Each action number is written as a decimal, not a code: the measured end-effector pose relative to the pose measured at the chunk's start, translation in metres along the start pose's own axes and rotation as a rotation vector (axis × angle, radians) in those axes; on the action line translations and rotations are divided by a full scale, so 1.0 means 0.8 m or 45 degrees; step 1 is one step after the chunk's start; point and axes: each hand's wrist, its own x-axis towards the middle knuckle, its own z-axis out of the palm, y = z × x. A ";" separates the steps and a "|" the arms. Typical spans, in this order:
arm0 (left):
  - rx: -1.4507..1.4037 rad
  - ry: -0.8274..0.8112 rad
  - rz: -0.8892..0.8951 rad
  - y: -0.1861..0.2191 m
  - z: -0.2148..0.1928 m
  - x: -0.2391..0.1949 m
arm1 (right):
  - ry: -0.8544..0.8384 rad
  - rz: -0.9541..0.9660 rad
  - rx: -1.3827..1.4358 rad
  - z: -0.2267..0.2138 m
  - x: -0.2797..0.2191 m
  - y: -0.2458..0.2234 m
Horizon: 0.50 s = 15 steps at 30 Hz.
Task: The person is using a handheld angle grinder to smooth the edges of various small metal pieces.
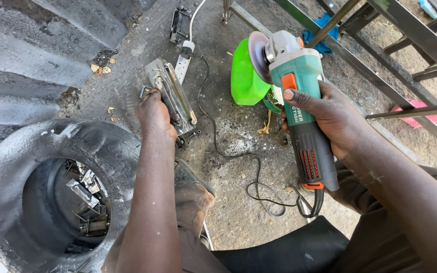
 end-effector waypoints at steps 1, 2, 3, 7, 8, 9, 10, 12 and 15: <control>-0.006 0.007 0.002 0.004 0.001 -0.008 | -0.009 -0.002 -0.004 0.001 -0.001 0.001; -0.027 -0.031 -0.042 0.008 0.001 -0.016 | -0.009 -0.002 0.026 0.002 -0.002 0.002; -0.049 -0.070 -0.086 0.012 0.001 -0.023 | -0.009 -0.002 0.056 0.004 -0.002 0.003; -0.254 -0.076 -0.099 0.008 0.005 0.001 | -0.048 0.062 0.045 0.007 0.004 0.005; -0.315 -0.006 -0.102 0.002 0.002 0.020 | -0.079 0.091 0.072 0.006 0.006 0.008; -0.376 0.064 -0.105 -0.004 -0.002 0.039 | -0.109 0.120 0.097 0.006 0.008 0.010; -0.388 0.091 -0.082 -0.006 -0.024 0.052 | -0.145 0.116 0.096 0.012 0.010 0.012; -0.370 0.121 -0.075 -0.009 -0.059 0.073 | -0.102 0.149 0.143 0.017 0.012 0.013; -0.359 0.147 -0.098 -0.015 -0.117 0.115 | -0.152 0.162 0.139 0.022 0.015 0.016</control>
